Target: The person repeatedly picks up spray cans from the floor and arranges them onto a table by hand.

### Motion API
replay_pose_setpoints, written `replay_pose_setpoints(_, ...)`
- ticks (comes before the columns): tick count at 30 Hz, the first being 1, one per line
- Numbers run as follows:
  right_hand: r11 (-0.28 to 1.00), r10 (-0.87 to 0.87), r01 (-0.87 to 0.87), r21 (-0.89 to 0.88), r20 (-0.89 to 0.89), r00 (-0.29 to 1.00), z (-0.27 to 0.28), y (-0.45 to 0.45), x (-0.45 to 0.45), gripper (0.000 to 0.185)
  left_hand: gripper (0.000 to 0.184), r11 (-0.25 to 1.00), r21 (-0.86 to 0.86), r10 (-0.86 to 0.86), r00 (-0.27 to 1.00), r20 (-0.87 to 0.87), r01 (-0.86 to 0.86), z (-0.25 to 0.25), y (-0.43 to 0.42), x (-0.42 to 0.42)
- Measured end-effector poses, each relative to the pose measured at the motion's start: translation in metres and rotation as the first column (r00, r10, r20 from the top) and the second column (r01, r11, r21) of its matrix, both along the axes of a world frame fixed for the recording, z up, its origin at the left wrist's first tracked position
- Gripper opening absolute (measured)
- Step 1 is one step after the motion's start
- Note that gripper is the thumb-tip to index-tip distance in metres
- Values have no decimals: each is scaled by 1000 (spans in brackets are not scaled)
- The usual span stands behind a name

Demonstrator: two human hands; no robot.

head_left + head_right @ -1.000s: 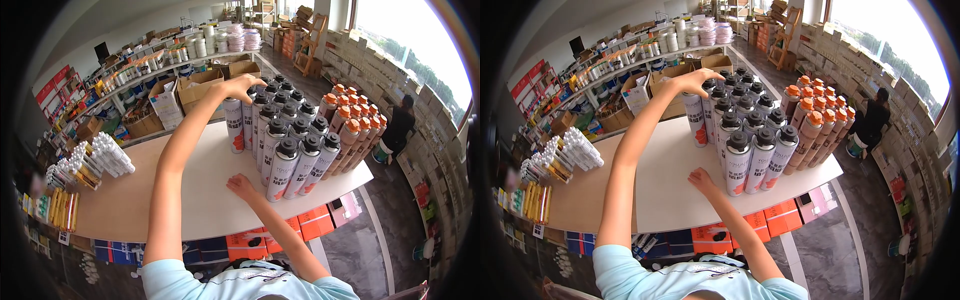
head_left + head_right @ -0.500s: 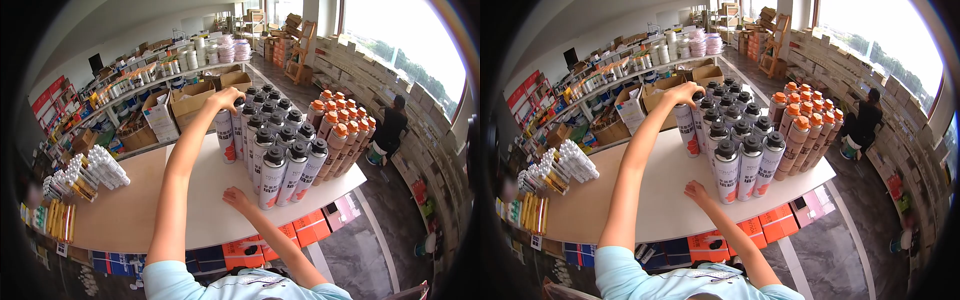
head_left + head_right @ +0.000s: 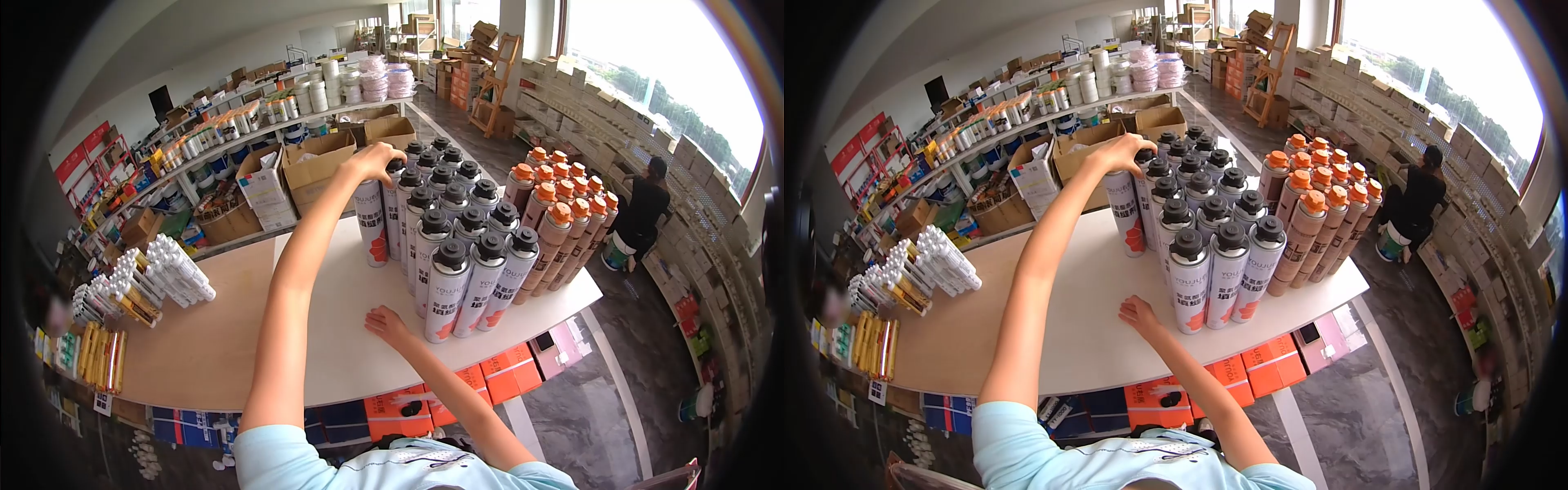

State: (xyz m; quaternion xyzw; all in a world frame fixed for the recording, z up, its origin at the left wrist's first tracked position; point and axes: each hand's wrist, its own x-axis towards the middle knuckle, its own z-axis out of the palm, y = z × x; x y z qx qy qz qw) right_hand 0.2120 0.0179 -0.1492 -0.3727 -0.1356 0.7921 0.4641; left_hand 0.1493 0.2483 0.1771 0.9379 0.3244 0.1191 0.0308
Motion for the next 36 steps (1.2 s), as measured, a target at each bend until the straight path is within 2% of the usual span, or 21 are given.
replay_pose_setpoints(3, 1000, 16, -16, 18, -4, 1000, 6, -5, -4, 36, 73, 1000, 6, 14, 1000, -25, -14, 0, -1, 0)
replay_pose_setpoints(4, 997, -24, 21, 80, 30, 999, 12, -9, -5, 38, 75, 1000, 11, 7, 999, -33, -7, 3, -4, 0)
replay_pose_setpoints(6, 986, -74, 64, 157, 60, 995, 36, -16, -5, 40, 75, 991, -130, -6, 992, -124, -10, 19, -9, 1)
replay_pose_setpoints(8, 901, 2, -73, 428, 163, 987, 75, -39, 2, 37, 72, 998, -54, 24, 1000, -19, -25, 25, -1, 6)
replay_pose_setpoints(9, 898, -5, -67, 434, 162, 987, 93, -47, 6, 37, 67, 999, -41, 22, 1000, 17, -22, 33, 1, 10)
replay_pose_setpoints(11, 741, 95, -262, 619, 290, 952, 126, -67, 18, 25, 57, 996, -88, 26, 996, 86, -18, 44, 4, 23)
replay_pose_setpoints(12, 742, 94, -262, 617, 291, 952, 145, -78, 26, 25, 55, 991, -130, 16, 993, 118, -1, 45, 9, 29)
replay_pose_setpoints(14, 535, 14, -369, 760, 429, 903, 189, -97, 47, 21, 55, 991, -135, 10, 996, 84, 1, 42, 9, 45)
replay_pose_setpoints(16, 422, -250, -399, 814, 528, 811, 240, -111, 78, 17, 55, 990, -140, 4, 999, 49, 3, 38, 12, 57)
replay_pose_setpoints(18, 252, -638, -321, 913, 406, 655, 263, -105, 109, 16, 60, 990, -133, -53, 992, -118, 37, 28, 23, 70)
replay_pose_setpoints(20, 324, -647, -146, 935, 332, 686, 292, -97, 136, 17, 68, 984, -174, -47, 991, -124, 24, 21, 30, 76)
replay_pose_setpoints(22, 342, -762, -288, 894, 443, 471, 318, -80, 162, 16, 70, 991, -113, -77, 992, -96, 66, 11, 43, 78)
replay_pose_setpoints(24, 289, -860, -435, 853, 431, 273, 329, -57, 180, 16, 65, 993, -114, -39, 997, -64, 31, 12, 38, 81)
replay_pose_setpoints(25, 352, -837, -453, 819, 492, 239, 328, -46, 188, 14, 62, 994, -109, -18, 998, -64, 11, 13, 36, 81)
replay_pose_setpoints(28, 404, -848, -493, 770, 518, 114, 320, -27, 203, 15, 58, 998, -42, 36, 996, -78, -39, 17, 29, 80)
replay_pose_setpoints(32, 416, -840, -424, 805, 519, 161, 310, -15, 213, 15, 57, 997, -78, 0, 997, -71, -5, 15, 36, 71)
replay_pose_setpoints(35, 528, -746, -381, 759, 629, 218, 317, -20, 211, 17, 53, 998, -16, -63, 998, -26, 62, 7, 39, 68)
replay_pose_setpoints(36, 529, -745, -380, 759, 630, 221, 315, -19, 212, 17, 53, 998, -18, -60, 998, -29, 60, 7, 36, 68)
